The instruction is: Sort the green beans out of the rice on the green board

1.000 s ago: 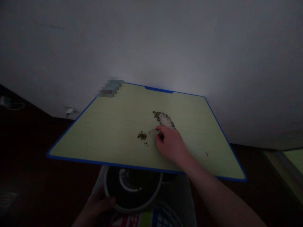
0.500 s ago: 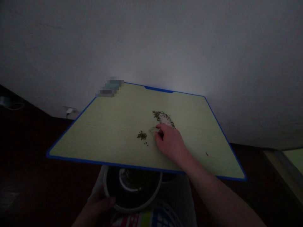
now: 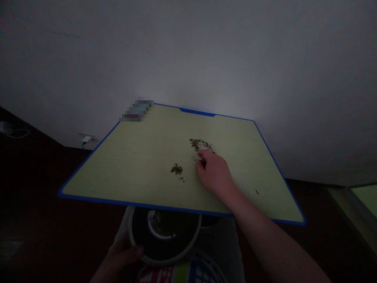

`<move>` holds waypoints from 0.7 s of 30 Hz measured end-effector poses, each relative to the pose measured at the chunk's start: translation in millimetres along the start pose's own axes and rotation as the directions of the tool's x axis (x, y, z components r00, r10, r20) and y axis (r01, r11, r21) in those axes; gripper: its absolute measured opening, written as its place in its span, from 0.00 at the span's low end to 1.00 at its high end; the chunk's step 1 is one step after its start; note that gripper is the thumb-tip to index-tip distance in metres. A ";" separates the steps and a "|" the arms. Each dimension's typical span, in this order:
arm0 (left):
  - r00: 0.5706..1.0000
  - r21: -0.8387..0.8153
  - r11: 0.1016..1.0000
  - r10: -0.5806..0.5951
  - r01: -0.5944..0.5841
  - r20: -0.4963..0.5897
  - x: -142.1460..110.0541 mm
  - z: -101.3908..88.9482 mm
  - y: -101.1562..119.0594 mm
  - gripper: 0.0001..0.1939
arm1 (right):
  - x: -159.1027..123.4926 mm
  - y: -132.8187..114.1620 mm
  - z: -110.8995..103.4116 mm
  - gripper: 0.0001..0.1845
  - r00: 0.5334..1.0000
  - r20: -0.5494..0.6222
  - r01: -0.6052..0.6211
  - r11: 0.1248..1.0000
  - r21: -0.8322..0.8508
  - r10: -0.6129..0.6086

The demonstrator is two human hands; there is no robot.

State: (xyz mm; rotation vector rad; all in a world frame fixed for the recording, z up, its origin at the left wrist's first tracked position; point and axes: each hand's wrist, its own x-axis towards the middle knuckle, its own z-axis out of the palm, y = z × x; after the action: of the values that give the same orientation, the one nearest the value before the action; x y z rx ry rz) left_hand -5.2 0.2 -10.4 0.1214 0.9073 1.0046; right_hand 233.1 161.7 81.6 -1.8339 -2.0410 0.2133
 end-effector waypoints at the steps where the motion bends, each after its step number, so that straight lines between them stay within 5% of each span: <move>1: 1.000 0.002 1.000 0.002 -0.002 -0.002 -0.1 0.0 0.1 0.48 | -1.2 2.4 -1.6 0.15 1.000 -0.001 -0.013 1.000 -0.002 0.013; 6: 1.000 -0.004 1.000 -0.006 0.006 0.029 0.4 -0.2 0.0 0.41 | -11.1 5.3 -5.9 0.15 0.998 0.060 0.034 0.998 0.059 -0.038; 21: 0.999 -0.031 0.999 -0.038 0.038 0.020 -1.2 3.3 1.8 0.44 | -21.8 6.7 -13.0 0.13 0.947 0.206 0.208 0.958 0.196 -0.248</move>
State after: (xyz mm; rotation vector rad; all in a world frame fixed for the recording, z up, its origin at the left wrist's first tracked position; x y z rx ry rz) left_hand -4.3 1.2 -6.8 0.0865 0.8730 0.9807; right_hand 245.7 139.3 87.1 -1.5121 -2.2896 0.5395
